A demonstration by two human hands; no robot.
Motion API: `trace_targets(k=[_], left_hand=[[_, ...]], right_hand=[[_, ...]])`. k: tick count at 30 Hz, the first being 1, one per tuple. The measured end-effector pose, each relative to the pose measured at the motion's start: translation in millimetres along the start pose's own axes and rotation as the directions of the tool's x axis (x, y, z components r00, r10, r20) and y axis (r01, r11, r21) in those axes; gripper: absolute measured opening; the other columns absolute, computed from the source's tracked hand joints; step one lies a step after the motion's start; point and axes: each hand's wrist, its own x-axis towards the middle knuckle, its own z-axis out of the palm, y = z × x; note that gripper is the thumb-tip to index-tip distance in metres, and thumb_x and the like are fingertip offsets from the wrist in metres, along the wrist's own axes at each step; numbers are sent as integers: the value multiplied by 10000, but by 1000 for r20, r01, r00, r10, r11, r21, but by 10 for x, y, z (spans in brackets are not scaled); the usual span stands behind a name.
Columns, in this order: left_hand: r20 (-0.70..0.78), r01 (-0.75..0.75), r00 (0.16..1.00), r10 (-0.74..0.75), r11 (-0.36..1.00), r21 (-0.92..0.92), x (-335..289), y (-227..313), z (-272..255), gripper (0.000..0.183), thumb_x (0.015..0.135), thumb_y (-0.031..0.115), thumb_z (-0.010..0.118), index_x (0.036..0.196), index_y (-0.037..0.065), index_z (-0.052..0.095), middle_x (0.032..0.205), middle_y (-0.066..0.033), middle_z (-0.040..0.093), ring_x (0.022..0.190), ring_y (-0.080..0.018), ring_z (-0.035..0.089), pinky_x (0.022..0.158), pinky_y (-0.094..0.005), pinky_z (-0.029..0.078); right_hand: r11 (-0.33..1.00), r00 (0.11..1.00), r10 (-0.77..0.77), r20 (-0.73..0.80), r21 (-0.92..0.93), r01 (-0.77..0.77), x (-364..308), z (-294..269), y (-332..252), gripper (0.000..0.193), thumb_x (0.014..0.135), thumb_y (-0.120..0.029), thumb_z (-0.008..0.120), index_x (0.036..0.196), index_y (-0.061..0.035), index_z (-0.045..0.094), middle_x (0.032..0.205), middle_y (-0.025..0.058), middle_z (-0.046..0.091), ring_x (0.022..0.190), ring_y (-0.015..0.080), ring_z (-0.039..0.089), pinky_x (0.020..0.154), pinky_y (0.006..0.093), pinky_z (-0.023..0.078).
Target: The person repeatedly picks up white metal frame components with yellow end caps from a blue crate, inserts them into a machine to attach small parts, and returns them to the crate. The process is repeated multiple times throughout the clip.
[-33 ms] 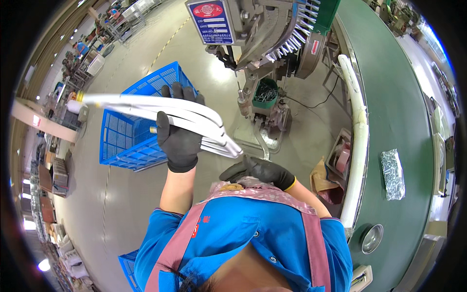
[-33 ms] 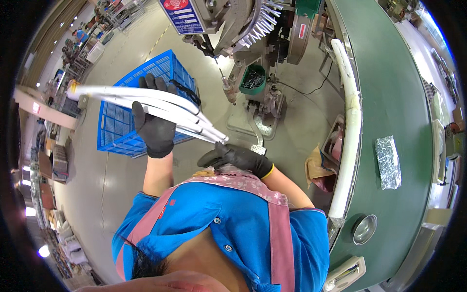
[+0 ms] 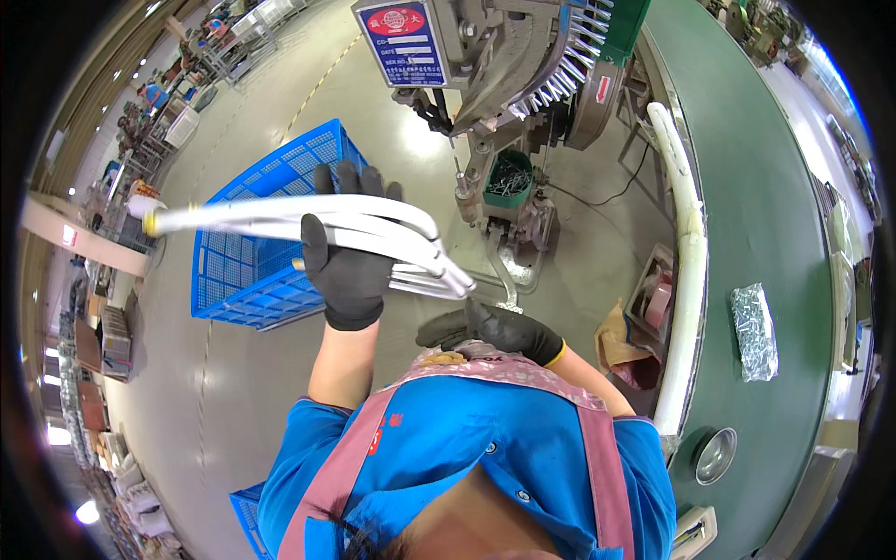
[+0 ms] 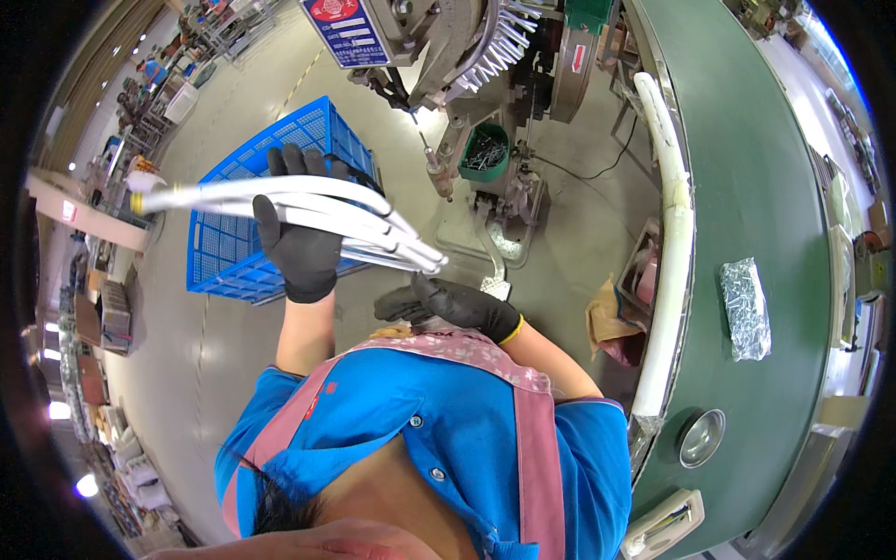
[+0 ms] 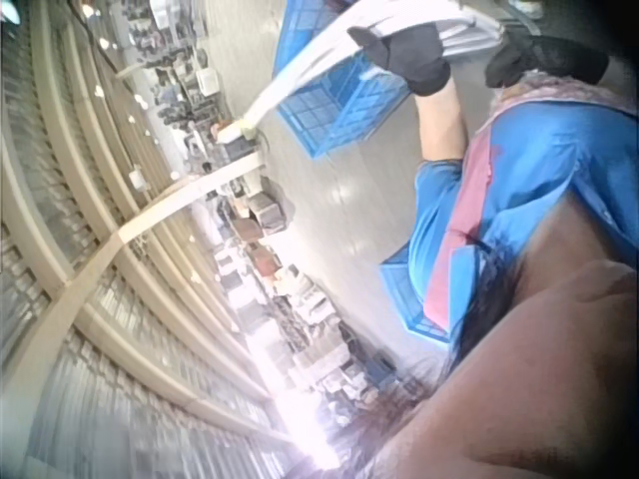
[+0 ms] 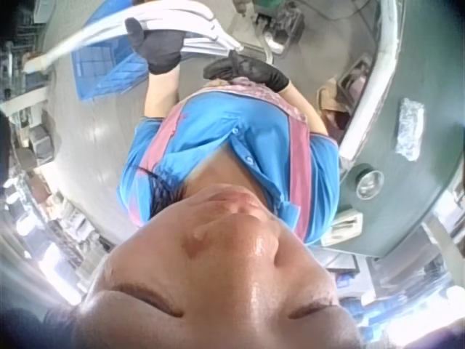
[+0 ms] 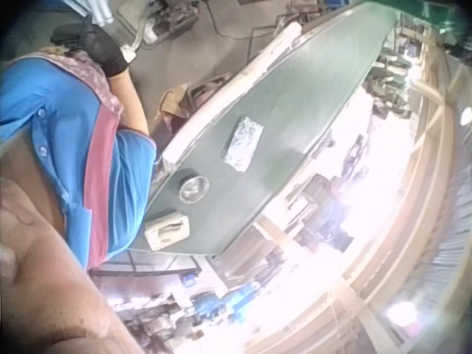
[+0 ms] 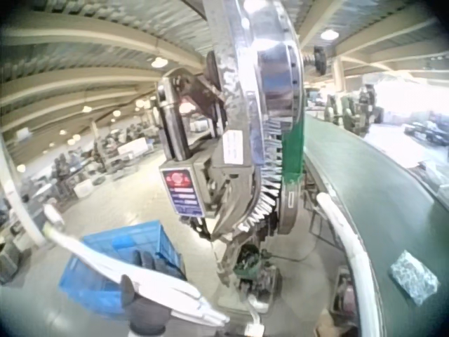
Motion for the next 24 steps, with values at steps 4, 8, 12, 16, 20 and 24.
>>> trace_targets(k=[4,8,12,16,20,24], left_hand=[[85,45,995,-52,995,91,-69,-120,-55,503,936,473,457,1335,168,491,1425,-70,428,1343,-317,340,1132,-564,165],[-207,-30,978,18,998,-57,-341,-19,-127,601,917,513,470,1369,117,439,1450,-94,386,1338,-319,341,1134,-552,184],[-337,11,941,25,995,103,-606,256,-261,675,918,484,492,1408,50,327,1436,-103,391,1311,-323,368,1125,-527,234],[-419,-67,906,-66,953,-296,-974,477,-430,636,926,446,491,1382,22,365,1387,-164,441,1319,-276,373,1121,-493,249],[-417,124,895,-158,986,-108,-1328,564,-547,709,890,587,468,1369,67,411,1423,-107,422,1274,-254,443,1121,-456,259],[-526,719,662,-534,650,245,-1529,809,-499,623,934,483,481,1336,10,439,1330,-148,506,1219,-275,489,1035,-432,377]], right_hand=[[738,939,-84,-334,612,284,250,-196,225,914,849,-768,245,1444,-74,267,1385,159,442,1210,332,471,1023,460,347],[520,638,48,-769,564,641,280,-593,488,906,770,-774,460,1390,-124,339,1375,137,427,1243,355,419,1059,560,276],[386,493,-147,-858,409,827,-43,-971,501,778,832,-642,502,1262,5,458,1312,176,497,1208,354,468,1076,490,319],[287,541,-235,-807,475,832,-441,-1291,400,760,877,-583,463,1316,34,415,1329,178,489,1221,336,464,1085,480,305],[401,377,-183,-908,281,872,-147,-1419,193,586,915,-450,485,1280,7,448,1273,162,517,1202,309,474,1052,457,357],[539,528,-402,-748,273,797,389,-1013,-30,448,941,-318,491,1236,19,477,1242,150,539,1188,289,488,1023,419,391]])
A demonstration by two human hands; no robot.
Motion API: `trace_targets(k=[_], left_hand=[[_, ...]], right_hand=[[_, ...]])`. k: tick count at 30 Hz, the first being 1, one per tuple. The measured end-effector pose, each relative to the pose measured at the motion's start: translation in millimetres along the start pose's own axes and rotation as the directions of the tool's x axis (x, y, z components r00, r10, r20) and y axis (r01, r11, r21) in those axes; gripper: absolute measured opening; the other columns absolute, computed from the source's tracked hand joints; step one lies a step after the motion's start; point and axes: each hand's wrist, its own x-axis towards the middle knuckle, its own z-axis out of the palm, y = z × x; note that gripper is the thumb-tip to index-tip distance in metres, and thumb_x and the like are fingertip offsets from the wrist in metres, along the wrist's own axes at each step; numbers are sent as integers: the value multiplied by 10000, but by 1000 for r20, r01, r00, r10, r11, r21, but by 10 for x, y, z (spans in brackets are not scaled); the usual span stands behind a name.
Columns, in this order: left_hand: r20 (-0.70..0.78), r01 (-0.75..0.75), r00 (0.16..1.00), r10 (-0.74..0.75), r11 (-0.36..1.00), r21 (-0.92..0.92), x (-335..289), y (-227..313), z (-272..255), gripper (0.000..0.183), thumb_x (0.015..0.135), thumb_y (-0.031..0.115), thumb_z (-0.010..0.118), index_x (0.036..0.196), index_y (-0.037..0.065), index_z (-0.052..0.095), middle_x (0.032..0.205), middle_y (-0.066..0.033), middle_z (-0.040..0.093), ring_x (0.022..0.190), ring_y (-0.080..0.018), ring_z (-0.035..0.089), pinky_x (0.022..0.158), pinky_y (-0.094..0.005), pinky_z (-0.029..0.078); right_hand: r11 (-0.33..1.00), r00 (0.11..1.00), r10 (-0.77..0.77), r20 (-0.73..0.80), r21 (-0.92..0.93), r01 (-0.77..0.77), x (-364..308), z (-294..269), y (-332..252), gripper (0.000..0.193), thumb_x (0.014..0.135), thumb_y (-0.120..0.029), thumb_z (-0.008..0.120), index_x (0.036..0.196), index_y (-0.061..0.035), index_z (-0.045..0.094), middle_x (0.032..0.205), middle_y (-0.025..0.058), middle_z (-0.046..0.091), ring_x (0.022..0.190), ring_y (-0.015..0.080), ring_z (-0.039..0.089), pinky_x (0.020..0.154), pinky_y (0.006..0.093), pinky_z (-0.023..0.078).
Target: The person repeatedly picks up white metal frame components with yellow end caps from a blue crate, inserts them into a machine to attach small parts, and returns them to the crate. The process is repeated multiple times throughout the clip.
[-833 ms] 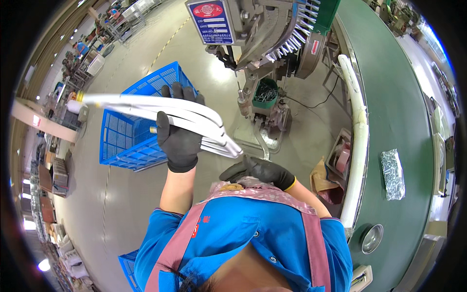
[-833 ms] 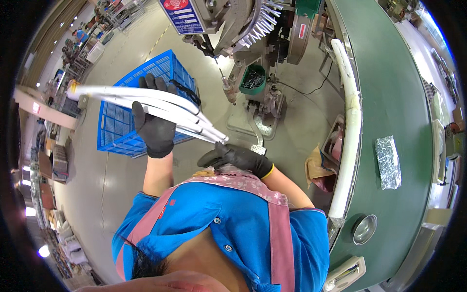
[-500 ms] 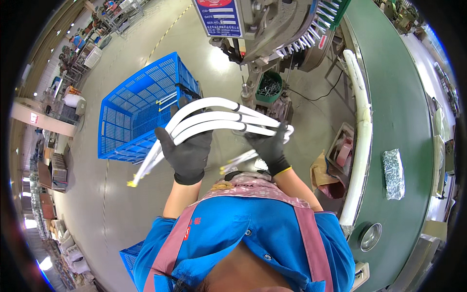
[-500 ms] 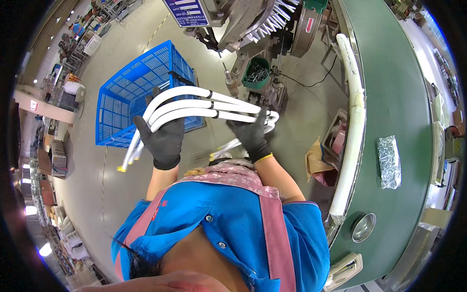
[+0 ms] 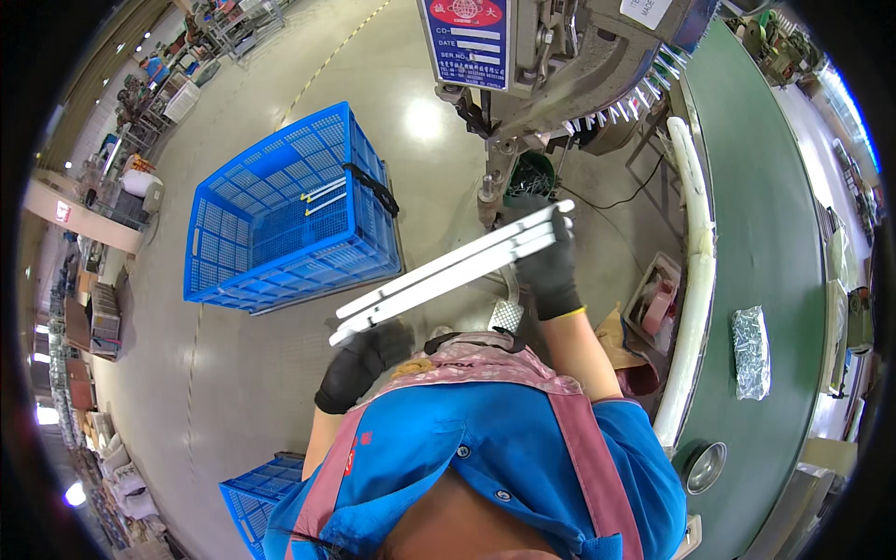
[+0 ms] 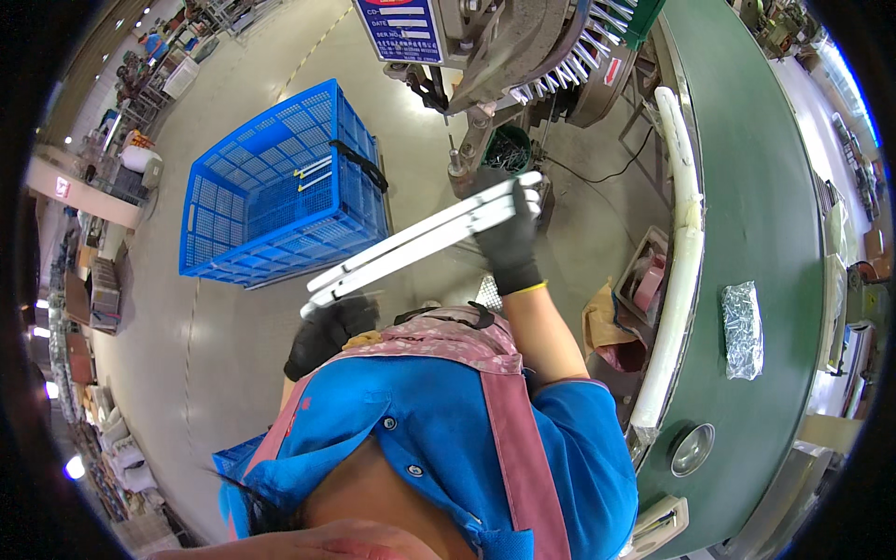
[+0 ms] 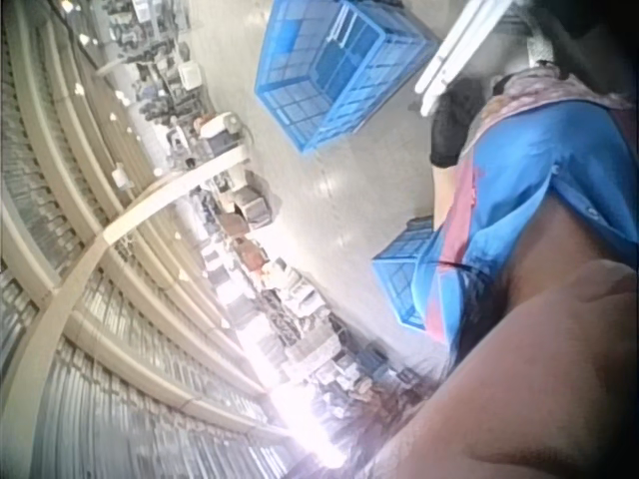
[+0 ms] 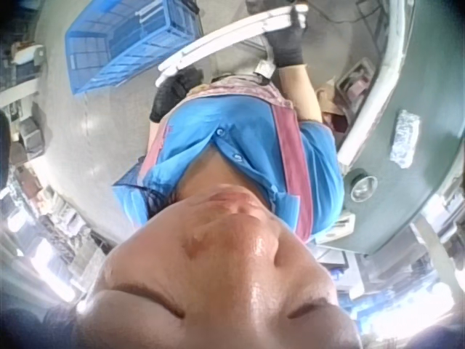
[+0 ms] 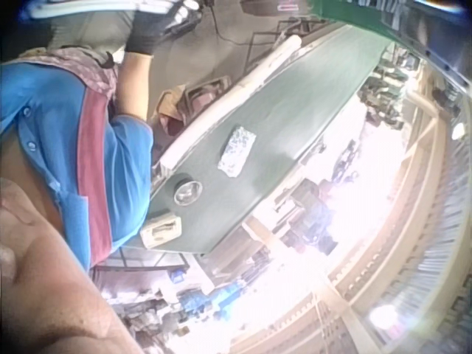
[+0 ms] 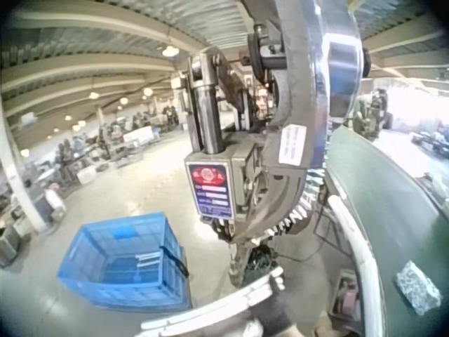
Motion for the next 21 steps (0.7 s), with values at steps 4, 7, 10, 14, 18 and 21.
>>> trace_targets(k=[4,7,10,14,18,21], left_hand=[[-21,35,999,-28,842,539,85,259,-76,385,941,301,542,1133,-26,605,1079,-110,650,1029,-190,596,915,-326,446],[-92,-104,956,277,617,780,605,402,-66,326,931,231,564,1124,-30,598,995,-80,649,946,-163,594,845,-286,457],[24,-142,973,231,510,848,1193,376,34,388,920,289,582,1157,-18,576,1013,-98,649,943,-169,596,848,-295,459],[255,69,806,-535,512,856,1692,326,152,479,869,268,644,1240,-11,524,1083,-125,652,1012,-210,604,883,-317,458],[424,182,788,-447,827,532,1626,217,268,494,803,168,681,1225,-48,540,1106,-162,646,1044,-233,616,925,-347,456],[384,143,834,-397,827,544,1485,260,272,437,816,151,670,1194,-38,559,1067,-134,659,1010,-211,623,910,-328,463]], right_hand=[[939,938,338,-73,92,-331,-160,396,687,445,904,-313,577,1174,34,512,1201,174,565,1109,317,543,1011,447,388],[904,904,426,-34,68,-423,-279,379,830,405,925,-257,545,1164,69,515,1122,195,594,1071,305,567,981,415,416],[846,842,533,79,-33,-532,-499,305,900,334,933,-194,533,1149,61,539,987,140,627,905,219,600,826,316,464],[692,863,504,-30,-584,-424,-779,340,979,202,892,-122,605,1076,-45,638,923,21,635,817,104,583,717,229,464],[327,700,674,-235,-755,-568,-802,445,837,182,926,-148,559,1064,-40,610,972,37,621,913,120,586,785,258,468],[460,745,617,256,-885,-77,-834,517,725,205,937,-161,538,1079,-27,601,1006,53,624,929,143,588,821,287,471]])
